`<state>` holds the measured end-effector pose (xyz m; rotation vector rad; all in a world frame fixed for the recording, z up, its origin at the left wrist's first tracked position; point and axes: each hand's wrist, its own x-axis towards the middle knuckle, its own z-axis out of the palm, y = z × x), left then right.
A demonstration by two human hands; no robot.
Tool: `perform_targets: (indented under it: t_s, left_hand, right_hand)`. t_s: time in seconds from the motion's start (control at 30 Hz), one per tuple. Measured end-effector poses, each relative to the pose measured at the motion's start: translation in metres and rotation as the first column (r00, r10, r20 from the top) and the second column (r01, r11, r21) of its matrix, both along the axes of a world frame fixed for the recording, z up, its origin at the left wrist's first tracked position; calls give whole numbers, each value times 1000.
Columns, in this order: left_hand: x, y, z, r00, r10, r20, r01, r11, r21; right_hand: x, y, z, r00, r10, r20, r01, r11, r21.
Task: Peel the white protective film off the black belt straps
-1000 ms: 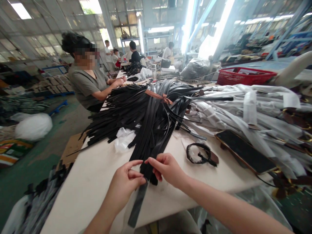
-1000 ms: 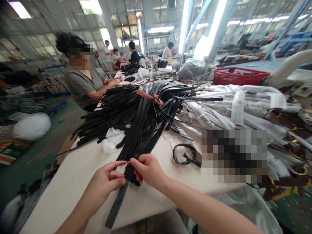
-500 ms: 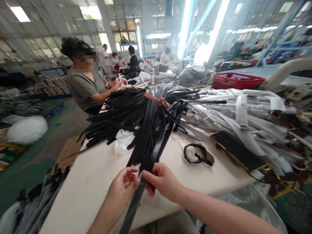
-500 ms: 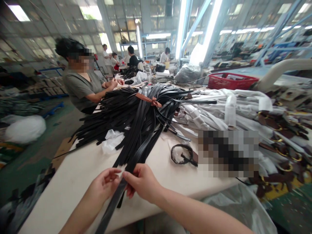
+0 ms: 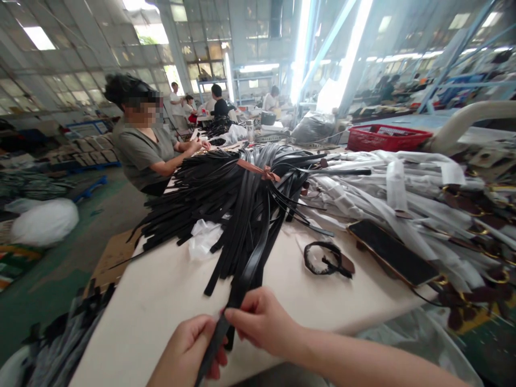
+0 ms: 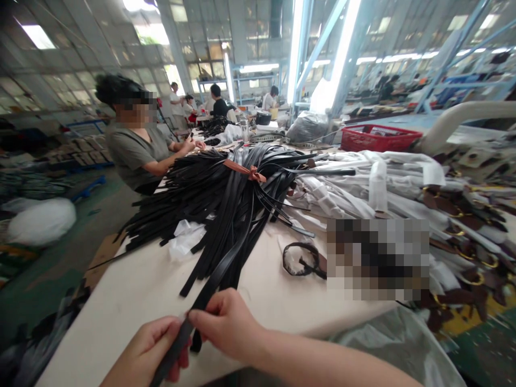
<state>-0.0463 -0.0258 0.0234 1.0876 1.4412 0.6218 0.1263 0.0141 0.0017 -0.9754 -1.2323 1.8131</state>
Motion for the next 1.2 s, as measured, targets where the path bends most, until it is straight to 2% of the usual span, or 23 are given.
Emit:
perform_targets:
  t_s: [0.07, 0.17, 0.23, 0.3, 0.4, 0.47, 0.57, 0.67, 0.73, 0.9, 1.0, 1.1, 1.17, 1.2]
  left_hand:
    - [1, 0, 6, 1000, 4, -9, -5, 1000, -24]
    - [-1, -2, 9, 1000, 7, -17, -8, 997, -78]
    - [-2, -2, 8, 1000, 11, 10, -10, 996, -84]
    - [-2, -1, 6, 997, 50, 51, -47, 997, -68]
    - [2, 6, 4, 994, 68, 85, -65, 997, -37]
    - [4, 11, 5, 995, 63, 72, -60, 997, -44]
    - [6, 18, 10, 997, 67, 27, -64, 994, -92]
    - [5, 28, 16, 998, 63, 22, -62, 997, -54]
    - [2, 37, 21, 997, 77, 12, -77, 997, 0]
    - [0, 67, 23, 998, 60, -16, -59, 997, 39]
    - [7, 77, 13, 998, 29, 51, -31, 999, 32]
    - [18, 82, -1, 996, 17, 84, -23, 997, 72]
    - [24, 83, -8, 997, 21, 77, -28, 995, 92]
    - [26, 83, -10, 997, 29, 74, -35, 995, 90]
  right_hand:
    - [1, 0, -2, 997, 29, -71, -32, 998, -49]
    - [10, 20, 1, 963, -142, -231, 103, 980, -170]
    - [13, 30, 3, 950, -201, -240, 164, 972, -167]
    - [10, 27, 3, 962, -181, -205, 154, 978, -142]
    - [0, 11, 0, 992, -68, -109, 61, 996, -60]
    - [-2, 12, 0, 995, -29, -97, 21, 996, -81]
    - [6, 40, 2, 975, -144, -172, 113, 978, -174]
    - [11, 72, 3, 949, -244, -199, 217, 965, -150]
    - [10, 81, 5, 960, -208, -189, 192, 976, -99]
    - [7, 88, 17, 985, 5, -171, 3, 999, 45]
    - [12, 93, 19, 981, 100, -164, -88, 993, 80]
    - [15, 92, 8, 968, 180, -174, -169, 983, 76]
    - [18, 93, -1, 971, 152, -183, -140, 987, 73]
    - [20, 96, -4, 977, 89, -192, -76, 995, 71]
